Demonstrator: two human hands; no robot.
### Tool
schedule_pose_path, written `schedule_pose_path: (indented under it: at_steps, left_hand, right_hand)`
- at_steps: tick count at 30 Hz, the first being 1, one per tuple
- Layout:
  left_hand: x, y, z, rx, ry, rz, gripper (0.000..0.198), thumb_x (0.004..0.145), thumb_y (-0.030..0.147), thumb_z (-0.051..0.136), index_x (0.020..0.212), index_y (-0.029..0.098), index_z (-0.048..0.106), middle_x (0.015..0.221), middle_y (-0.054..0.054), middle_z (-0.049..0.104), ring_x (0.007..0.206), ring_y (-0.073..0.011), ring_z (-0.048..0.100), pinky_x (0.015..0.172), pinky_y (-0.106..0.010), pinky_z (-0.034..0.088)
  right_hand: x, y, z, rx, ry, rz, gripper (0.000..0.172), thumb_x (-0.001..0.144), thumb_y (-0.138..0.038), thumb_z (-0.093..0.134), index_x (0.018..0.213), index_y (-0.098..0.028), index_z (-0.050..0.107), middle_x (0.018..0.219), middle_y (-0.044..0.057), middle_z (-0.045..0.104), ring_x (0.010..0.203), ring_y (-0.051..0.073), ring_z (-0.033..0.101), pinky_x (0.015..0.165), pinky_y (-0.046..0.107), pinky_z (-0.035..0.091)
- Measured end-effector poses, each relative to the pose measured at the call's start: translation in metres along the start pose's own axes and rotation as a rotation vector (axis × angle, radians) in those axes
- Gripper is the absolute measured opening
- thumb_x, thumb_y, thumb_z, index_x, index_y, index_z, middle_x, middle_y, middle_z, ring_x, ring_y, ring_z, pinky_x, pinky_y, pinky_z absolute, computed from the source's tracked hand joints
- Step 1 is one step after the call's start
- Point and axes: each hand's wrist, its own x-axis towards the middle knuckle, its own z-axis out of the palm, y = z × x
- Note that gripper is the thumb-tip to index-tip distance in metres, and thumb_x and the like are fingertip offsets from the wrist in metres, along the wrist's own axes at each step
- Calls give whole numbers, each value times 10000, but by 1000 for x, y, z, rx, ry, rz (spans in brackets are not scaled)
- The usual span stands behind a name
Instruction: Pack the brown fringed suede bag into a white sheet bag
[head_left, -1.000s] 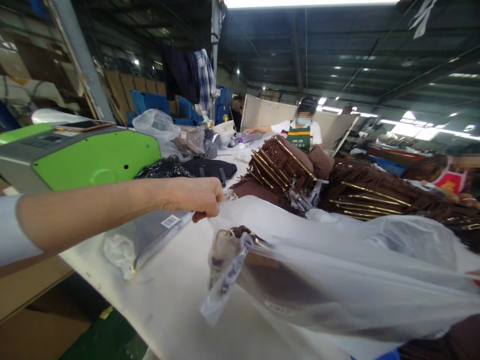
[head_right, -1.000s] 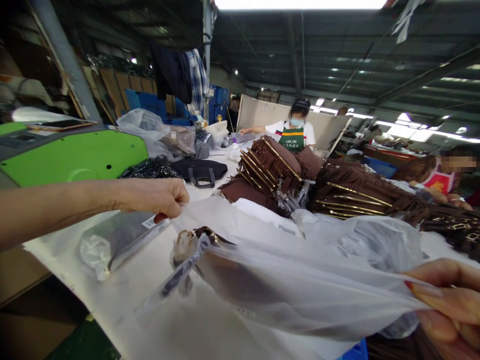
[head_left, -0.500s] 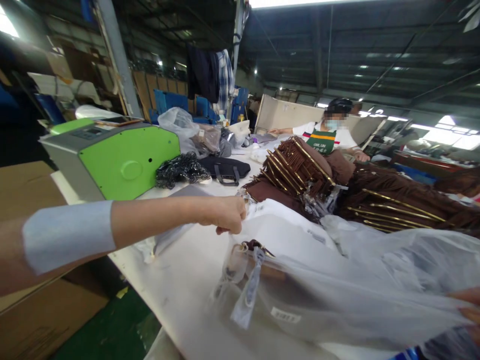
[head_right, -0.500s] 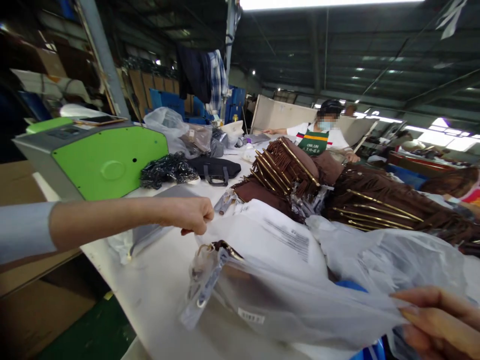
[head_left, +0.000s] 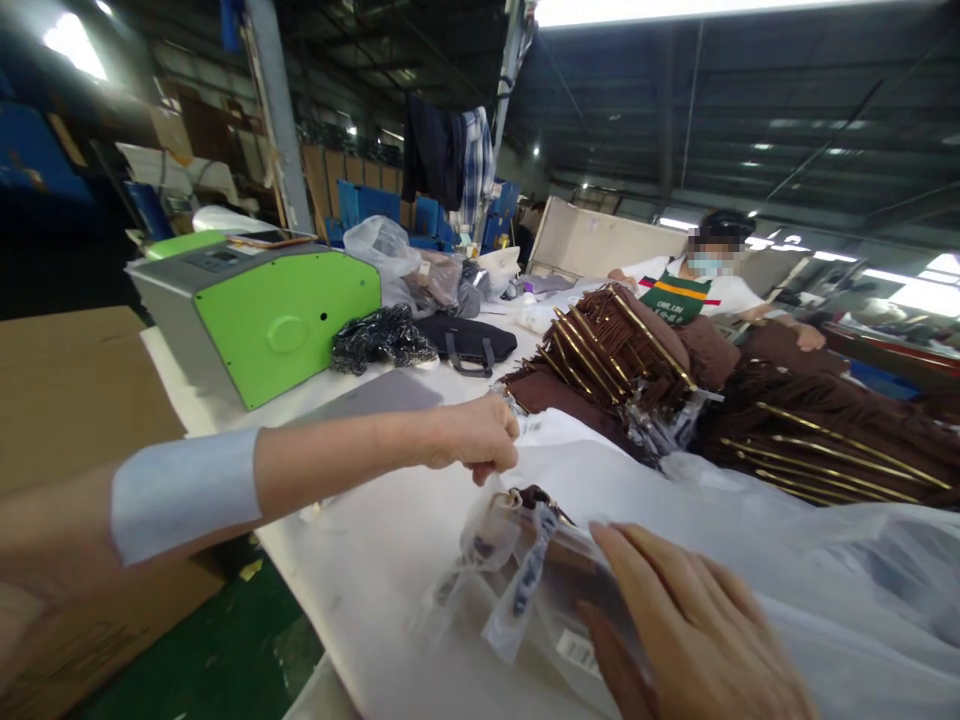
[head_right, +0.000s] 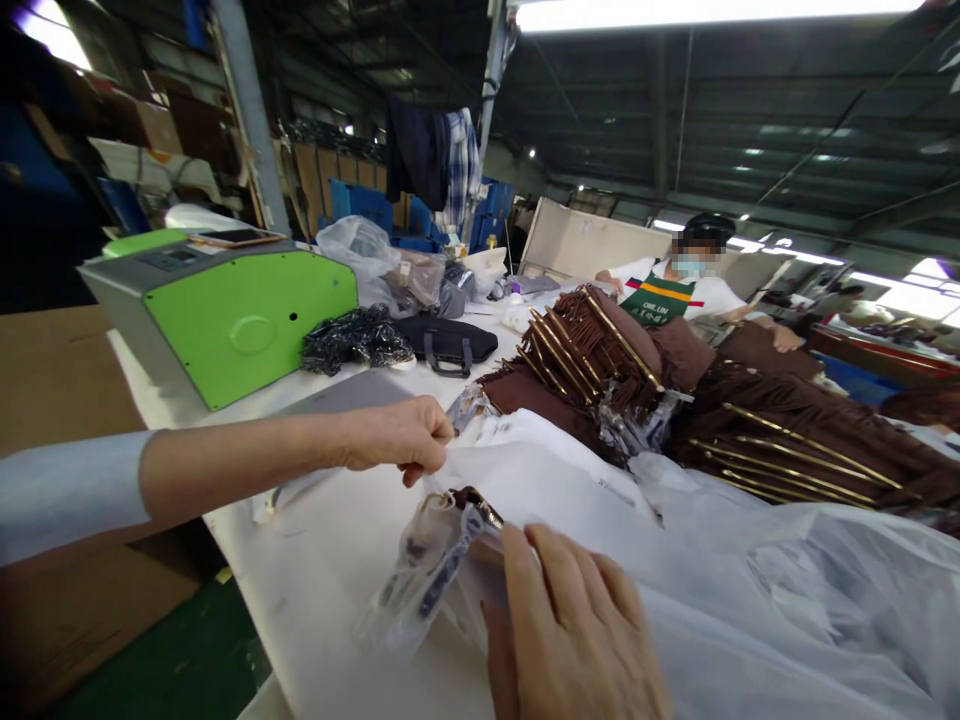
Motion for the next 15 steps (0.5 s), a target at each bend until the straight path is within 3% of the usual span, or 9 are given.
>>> schedule_pose_path:
  at_steps: [3,6,9,15]
  left_hand:
    - [2,-2,1,-28,9,51,199,451,27,423,348,173,334,254,49,344,291,-89,384,339,-190,229]
    - [3,-4,3,-53,34,66,218,457,6,434,342,168,343,249,41,352,284,-86,372,338,-183,243]
    - [3,-2,6,-71,8,83,260,473,-14,469,328,165,348,261,26,377,305,-101,411,347,-189,287]
    - [-3,6,7,31,37,156,446,570,-63,497,257,182,295,263,10,369,307,-72,385,352,-205,300]
  right_hand:
    - [36,-15,24,-69,-50,34,316,800,-194,429,1105,-154,501,949,97,652,801,219,629,625,326,495]
    - [47,-11,42,52,-193,70,251,814,-190,410,1055,-209,479,893,42,664,710,173,651,533,257,486]
    - [47,0,51,109,-336,67,210,842,-252,394,1042,-243,456,832,9,675,666,170,661,503,245,469]
    - [49,-1,55,190,-586,264,202,880,-444,282,952,-295,398,826,-4,668,707,235,666,547,334,467]
